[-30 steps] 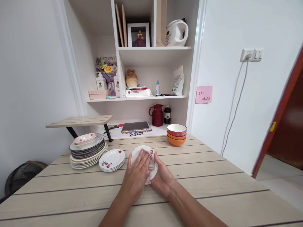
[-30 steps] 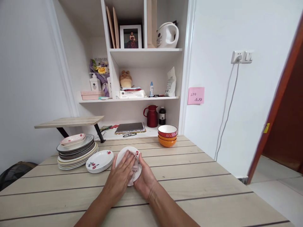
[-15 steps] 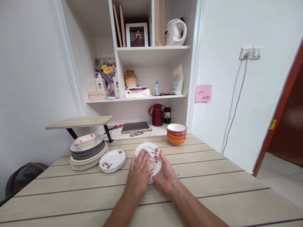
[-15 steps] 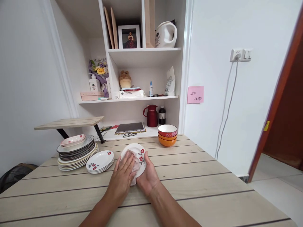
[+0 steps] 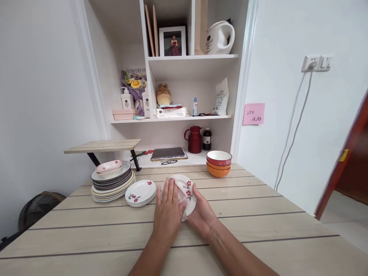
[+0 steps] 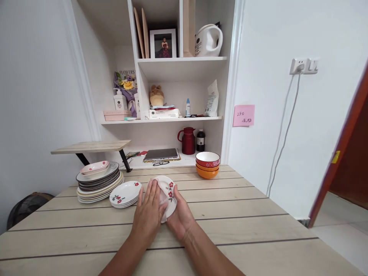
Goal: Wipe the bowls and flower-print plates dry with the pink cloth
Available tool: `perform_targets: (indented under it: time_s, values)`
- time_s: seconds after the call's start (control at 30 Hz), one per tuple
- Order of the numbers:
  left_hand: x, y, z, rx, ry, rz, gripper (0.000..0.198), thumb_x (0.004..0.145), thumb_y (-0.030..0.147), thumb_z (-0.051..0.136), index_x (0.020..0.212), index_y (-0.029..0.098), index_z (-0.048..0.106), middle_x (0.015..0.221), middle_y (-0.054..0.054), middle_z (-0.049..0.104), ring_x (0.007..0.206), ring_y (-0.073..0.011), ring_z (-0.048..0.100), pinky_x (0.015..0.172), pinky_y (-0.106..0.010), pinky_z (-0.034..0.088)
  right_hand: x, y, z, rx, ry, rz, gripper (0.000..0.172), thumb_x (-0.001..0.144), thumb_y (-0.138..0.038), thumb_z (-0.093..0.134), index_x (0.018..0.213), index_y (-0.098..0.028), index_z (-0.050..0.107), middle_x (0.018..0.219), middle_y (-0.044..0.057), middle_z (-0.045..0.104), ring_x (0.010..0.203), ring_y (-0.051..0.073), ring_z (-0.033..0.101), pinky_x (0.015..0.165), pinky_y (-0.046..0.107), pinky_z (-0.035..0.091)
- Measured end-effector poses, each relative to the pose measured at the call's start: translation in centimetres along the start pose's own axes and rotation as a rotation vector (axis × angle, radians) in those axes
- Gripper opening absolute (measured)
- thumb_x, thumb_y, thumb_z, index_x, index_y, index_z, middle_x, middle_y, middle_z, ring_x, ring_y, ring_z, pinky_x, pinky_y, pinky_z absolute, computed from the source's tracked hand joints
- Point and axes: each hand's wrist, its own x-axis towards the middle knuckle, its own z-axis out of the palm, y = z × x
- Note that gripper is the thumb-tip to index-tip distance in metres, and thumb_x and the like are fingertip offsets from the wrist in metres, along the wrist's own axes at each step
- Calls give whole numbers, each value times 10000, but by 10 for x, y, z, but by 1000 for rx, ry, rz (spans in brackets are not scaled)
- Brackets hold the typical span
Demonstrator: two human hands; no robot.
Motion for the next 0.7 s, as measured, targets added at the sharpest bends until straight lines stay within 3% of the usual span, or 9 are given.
perform_targets:
  time_s: [0.1, 0.2, 0.33, 0.47, 0.57, 0.7]
  values:
    - [-3, -2, 6, -12, -11, -24, 530, 942, 324, 449, 1387, 37, 449, 1497, -196, 418, 1404, -304, 368, 1119, -507, 343, 0, 0, 3, 36, 35, -42, 560, 977, -522, 383, 1264, -96, 606, 1204, 122, 706, 1145, 220, 634, 981, 344, 475]
    - [-5, -3, 8, -65, 8, 55, 459, 955, 281, 417, 1364, 83, 486, 1462, -157, 482, 1378, -268, 417, 1110, -471, 364, -1, -4, 4, 37, 78, -94, 529, 981, -510, 379, 1220, -112, 632, 1165, 117, 723, 1124, 226, 645, 954, 365, 497]
    - [-4, -1, 1, -164, 44, 188, 453, 965, 228, 408, 1409, 147, 441, 1478, -86, 478, 1408, -208, 372, 1157, -438, 299, -2, -9, -1, 14, 83, -95, 523, 975, -516, 397, 1188, -107, 646, 1107, 120, 742, 1085, 224, 666, 934, 363, 511]
    - [0, -1, -7, -235, 38, 293, 488, 975, 287, 423, 1457, 226, 375, 1496, -23, 460, 1436, -178, 313, 1195, -428, 215, -1, -5, -9, 1, 104, 22, 491, 948, -534, 462, 1133, -132, 674, 1055, 97, 758, 1040, 214, 685, 936, 343, 506]
    - [2, -2, -8, -195, 12, 218, 516, 976, 336, 415, 1475, 223, 343, 1519, -38, 424, 1445, -203, 296, 1198, -482, 184, 1, 0, -10, -20, 102, 33, 484, 948, -523, 474, 1186, -143, 656, 1073, 81, 756, 1045, 201, 684, 945, 322, 495]
    - [1, -4, 0, -79, 5, -17, 600, 935, 399, 472, 1445, 96, 380, 1532, -162, 375, 1449, -299, 276, 1162, -559, 237, 2, 6, -4, -19, 21, 9, 525, 969, -504, 433, 1273, -110, 601, 1173, 102, 722, 1103, 208, 658, 1000, 339, 462]
